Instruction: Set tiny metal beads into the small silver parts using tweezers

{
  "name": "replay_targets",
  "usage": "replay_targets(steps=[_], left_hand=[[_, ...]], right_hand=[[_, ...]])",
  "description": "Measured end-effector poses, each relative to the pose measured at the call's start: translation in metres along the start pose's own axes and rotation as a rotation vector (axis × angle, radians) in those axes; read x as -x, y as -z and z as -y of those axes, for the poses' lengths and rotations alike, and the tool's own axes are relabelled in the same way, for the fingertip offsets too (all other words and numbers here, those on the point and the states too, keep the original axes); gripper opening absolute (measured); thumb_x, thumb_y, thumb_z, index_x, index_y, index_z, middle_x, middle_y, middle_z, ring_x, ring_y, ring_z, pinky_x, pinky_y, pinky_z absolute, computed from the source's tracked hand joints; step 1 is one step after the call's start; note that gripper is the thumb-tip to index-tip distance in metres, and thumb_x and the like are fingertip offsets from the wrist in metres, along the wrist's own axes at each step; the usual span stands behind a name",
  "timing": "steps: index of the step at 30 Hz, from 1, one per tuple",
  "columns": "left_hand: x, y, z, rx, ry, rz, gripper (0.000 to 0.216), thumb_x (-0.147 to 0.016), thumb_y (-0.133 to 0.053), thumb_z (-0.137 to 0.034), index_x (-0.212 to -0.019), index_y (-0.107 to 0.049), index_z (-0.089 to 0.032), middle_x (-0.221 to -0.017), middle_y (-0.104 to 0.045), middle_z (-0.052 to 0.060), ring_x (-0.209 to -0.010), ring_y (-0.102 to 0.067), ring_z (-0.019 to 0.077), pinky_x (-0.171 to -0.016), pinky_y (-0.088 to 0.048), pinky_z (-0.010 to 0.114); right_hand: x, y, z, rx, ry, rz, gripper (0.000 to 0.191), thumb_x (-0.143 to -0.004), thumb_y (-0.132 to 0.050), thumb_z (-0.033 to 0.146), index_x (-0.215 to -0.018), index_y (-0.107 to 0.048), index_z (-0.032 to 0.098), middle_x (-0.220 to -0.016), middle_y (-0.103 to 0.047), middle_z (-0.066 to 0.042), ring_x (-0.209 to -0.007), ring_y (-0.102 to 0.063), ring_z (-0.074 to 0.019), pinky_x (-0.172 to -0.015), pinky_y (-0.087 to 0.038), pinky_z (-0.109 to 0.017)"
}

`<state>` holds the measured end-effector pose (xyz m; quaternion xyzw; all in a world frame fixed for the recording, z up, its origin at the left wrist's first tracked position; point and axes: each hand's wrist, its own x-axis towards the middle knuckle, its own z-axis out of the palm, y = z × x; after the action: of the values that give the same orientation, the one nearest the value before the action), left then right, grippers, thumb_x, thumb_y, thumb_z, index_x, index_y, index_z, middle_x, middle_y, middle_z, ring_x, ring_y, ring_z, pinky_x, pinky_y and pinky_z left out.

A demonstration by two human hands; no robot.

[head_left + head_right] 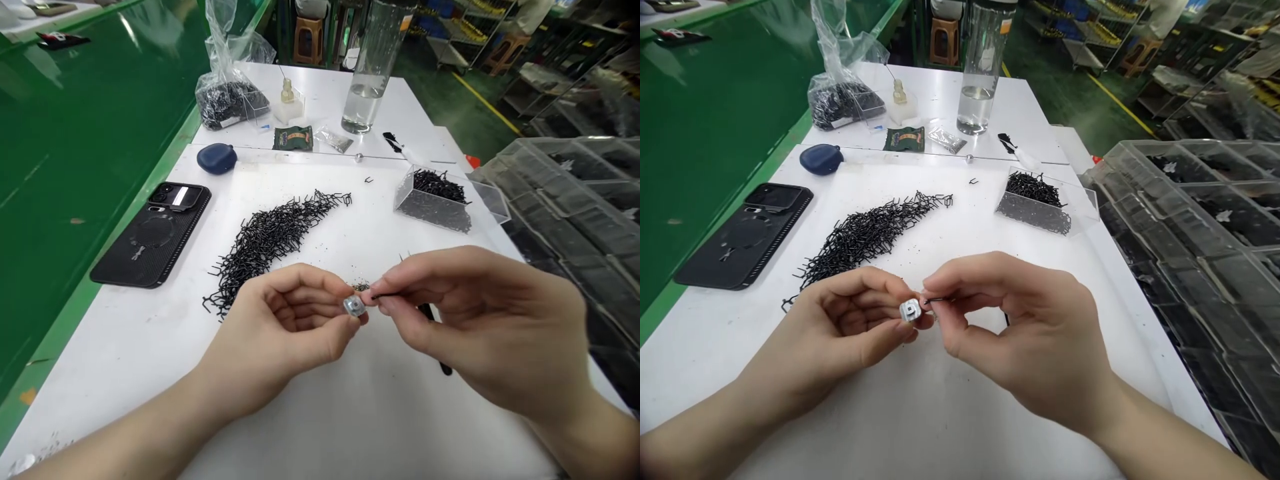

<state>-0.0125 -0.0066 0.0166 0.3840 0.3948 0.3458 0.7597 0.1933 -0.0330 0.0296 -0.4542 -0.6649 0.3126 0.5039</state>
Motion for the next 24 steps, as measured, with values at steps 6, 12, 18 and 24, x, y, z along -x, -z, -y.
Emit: replay_targets(steps=[6,12,18,24], left_hand=[[-0.0020,0.0044,0.0024,0.087,-0.017,0.068,0.018,-0.080,-0.090,-0.012,-0.093,-0.086,-0.024,-0.090,-0.086,-0.001,-0.084,-0.082,0.0124,-0.079,-0.066,0.013],[-0.0028,0.0043,0.0024,0.037,-0.013,0.050,0.020,-0.079,-0.093,-0.019,-0.095,-0.087,-0.028,-0.097,-0.086,-0.001,-0.095,-0.083,0.0163,-0.085,-0.065,0.012],[-0.0010,0.0055,0.0022,-0.050,-0.032,0.013,0.021,-0.078,-0.094,-0.024,-0.096,-0.087,-0.033,-0.100,-0.086,-0.004,-0.098,-0.083,0.0173,-0.087,-0.065,0.012],[0.0000,0.0049,0.0020,-0.070,-0.030,-0.002,0.020,-0.078,-0.094,-0.026,-0.095,-0.088,-0.034,-0.103,-0.086,-0.004,-0.106,-0.081,0.0194,-0.091,-0.064,0.014]], right_hand=[[0.0040,-0.0037,0.0017,0.048,0.128,-0.090,0.045,-0.078,-0.081,-0.003,-0.110,-0.072,0.028,-0.097,-0.080,0.006,-0.087,-0.083,-0.0131,-0.084,-0.069,-0.017],[0.0042,-0.0040,0.0013,0.096,0.161,-0.096,0.048,-0.078,-0.080,-0.002,-0.113,-0.070,0.029,-0.094,-0.082,0.005,-0.082,-0.084,-0.0162,-0.080,-0.071,-0.020],[0.0040,-0.0024,0.0012,0.156,0.188,-0.096,0.047,-0.076,-0.083,0.000,-0.112,-0.069,0.027,-0.092,-0.083,0.004,-0.080,-0.084,-0.0175,-0.074,-0.071,-0.018],[0.0035,-0.0018,0.0015,0.180,0.197,-0.089,0.046,-0.076,-0.083,-0.001,-0.111,-0.069,0.026,-0.089,-0.084,0.004,-0.076,-0.084,-0.0176,-0.069,-0.071,-0.019]])
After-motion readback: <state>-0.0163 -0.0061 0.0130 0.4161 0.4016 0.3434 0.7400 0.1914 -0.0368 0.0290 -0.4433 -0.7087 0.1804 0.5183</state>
